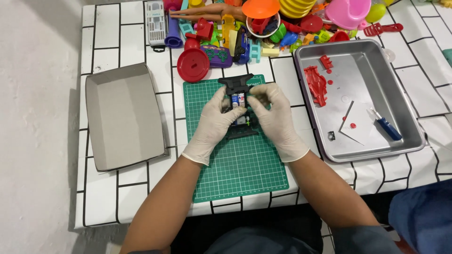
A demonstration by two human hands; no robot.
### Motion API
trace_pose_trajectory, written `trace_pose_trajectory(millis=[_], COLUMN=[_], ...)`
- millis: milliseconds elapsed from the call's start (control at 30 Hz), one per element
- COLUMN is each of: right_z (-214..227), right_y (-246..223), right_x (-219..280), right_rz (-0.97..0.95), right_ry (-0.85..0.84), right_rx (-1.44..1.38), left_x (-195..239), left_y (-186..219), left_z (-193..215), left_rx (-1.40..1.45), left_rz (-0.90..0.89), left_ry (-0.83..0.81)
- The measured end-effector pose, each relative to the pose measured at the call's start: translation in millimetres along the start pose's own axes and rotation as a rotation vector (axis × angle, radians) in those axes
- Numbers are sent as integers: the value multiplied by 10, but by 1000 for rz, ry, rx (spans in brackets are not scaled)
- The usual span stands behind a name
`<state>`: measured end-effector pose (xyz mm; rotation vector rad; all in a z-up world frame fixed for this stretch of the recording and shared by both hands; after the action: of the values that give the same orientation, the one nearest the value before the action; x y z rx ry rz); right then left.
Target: The person assembles a red toy car on a green cutting mat. They insert batteries into the black chassis, attach the red body shell, and then affix small red circular stickers to the wheels.
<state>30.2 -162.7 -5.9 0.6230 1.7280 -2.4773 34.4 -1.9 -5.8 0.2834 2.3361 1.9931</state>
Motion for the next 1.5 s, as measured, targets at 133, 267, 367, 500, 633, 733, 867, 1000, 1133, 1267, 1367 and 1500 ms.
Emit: trace_pose_trajectory(millis=[133,267,367,500,633,733,867,1000,1133,1267,1367,1500], right_z=[-67,-54,-43,-69,-70,-77,-22,63,34,-42,-28,-38], right_y=[87,-118,-145,-76,61,65,-180,-172,-97,-170,-115,-57], right_x=[23,12,15,26,27,44,39,-31,-3,51,27,11], right_rz=[82,130,137,72,34,34,26,-166,-151,-110,-112,-238], right_ry=[0,6,-31,-79,-93,-81,12,-13,-102,-129,-145,-172], right_rx=[82,121,130,79,89,140,50,-400,-349,174,326,287], left_x=[-19,50,83,63,1,-22,9,-128,-133,-132,-99,-92], left_y=[3,136,184,132,6,-44,57,-201,-169,-168,-105,-123], left_z=[-27,-55,-78,-77,-51,-20,-31,63,63,60,60,88], left_rx=[5,-47,-101,-144,-158,-165,-129,-86,-68,-37,-33,-64], left_rz=[-22,-33,-37,-47,-47,-45,-29,-22,-20,-35,-49,-73], left_ry=[-4,-23,-22,-26,-18,-14,-10,-1,3,-13,-24,-25])
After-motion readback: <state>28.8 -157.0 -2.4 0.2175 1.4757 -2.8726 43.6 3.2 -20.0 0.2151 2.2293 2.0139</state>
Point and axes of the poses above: each hand's wrist, its own x-axis away from the middle knuckle, its own z-axis out of the back of the hand, y = z × x, the point moved 3 cm from there along -x, towards the middle knuckle, and after that the axes turned 3 degrees about y, right-handed, at the moved point
